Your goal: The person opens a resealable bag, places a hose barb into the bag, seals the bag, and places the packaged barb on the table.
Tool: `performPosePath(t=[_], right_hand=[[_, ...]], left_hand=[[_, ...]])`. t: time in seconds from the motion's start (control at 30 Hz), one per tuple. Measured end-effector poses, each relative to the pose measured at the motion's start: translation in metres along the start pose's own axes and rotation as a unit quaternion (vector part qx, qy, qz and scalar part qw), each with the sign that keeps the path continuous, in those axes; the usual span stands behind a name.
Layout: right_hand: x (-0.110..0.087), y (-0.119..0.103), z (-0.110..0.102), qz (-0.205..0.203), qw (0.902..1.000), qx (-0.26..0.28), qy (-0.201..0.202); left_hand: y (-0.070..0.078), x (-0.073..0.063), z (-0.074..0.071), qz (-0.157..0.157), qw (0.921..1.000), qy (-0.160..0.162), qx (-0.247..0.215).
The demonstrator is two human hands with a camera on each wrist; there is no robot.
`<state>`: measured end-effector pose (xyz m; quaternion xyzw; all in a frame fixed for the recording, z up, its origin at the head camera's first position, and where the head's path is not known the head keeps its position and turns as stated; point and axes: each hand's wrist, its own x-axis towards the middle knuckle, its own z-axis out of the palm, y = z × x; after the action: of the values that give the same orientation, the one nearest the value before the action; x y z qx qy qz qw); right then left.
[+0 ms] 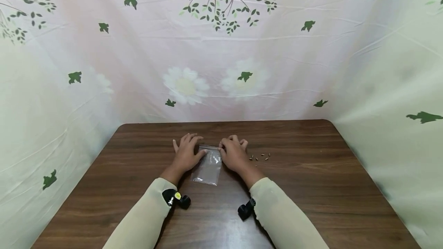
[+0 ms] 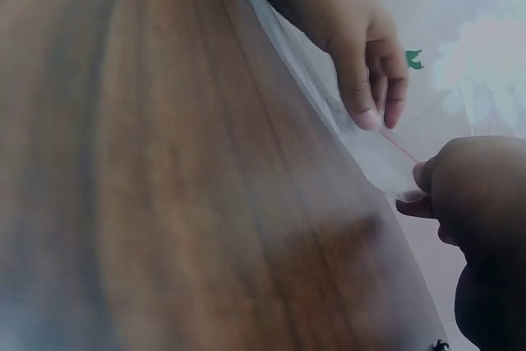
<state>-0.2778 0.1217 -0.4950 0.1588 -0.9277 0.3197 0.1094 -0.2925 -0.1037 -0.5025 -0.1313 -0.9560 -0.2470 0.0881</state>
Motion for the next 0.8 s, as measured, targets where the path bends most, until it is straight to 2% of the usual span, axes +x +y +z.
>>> performPosePath(t=[0.13, 0.3, 0.4, 0.57, 0.8], right_hand=[[-0.005, -0.002, -0.001, -0.001, 0.9994, 0.007, 0.034], [-0.012, -0.004, -0.001, -0.031, 0.9962, -0.001, 0.082], [-0.015, -0.005, -0.001, -0.049, 0.9933, -0.005, 0.104], [-0.021, -0.006, -0.004, -0.064, 0.9898, -0.008, 0.127], [-0.03, -0.006, -0.007, -0.084, 0.9848, -0.001, 0.152]], left_hand=[[0.01, -0.002, -0.001, 0.03, 0.9983, 0.048, 0.017], [0.024, -0.007, 0.0, 0.087, 0.991, 0.085, 0.057], [0.031, -0.009, 0.001, 0.105, 0.9874, 0.093, 0.074], [0.034, -0.012, 0.002, 0.109, 0.9872, 0.085, 0.08], [0.037, -0.017, 0.004, 0.134, 0.984, 0.107, 0.05]])
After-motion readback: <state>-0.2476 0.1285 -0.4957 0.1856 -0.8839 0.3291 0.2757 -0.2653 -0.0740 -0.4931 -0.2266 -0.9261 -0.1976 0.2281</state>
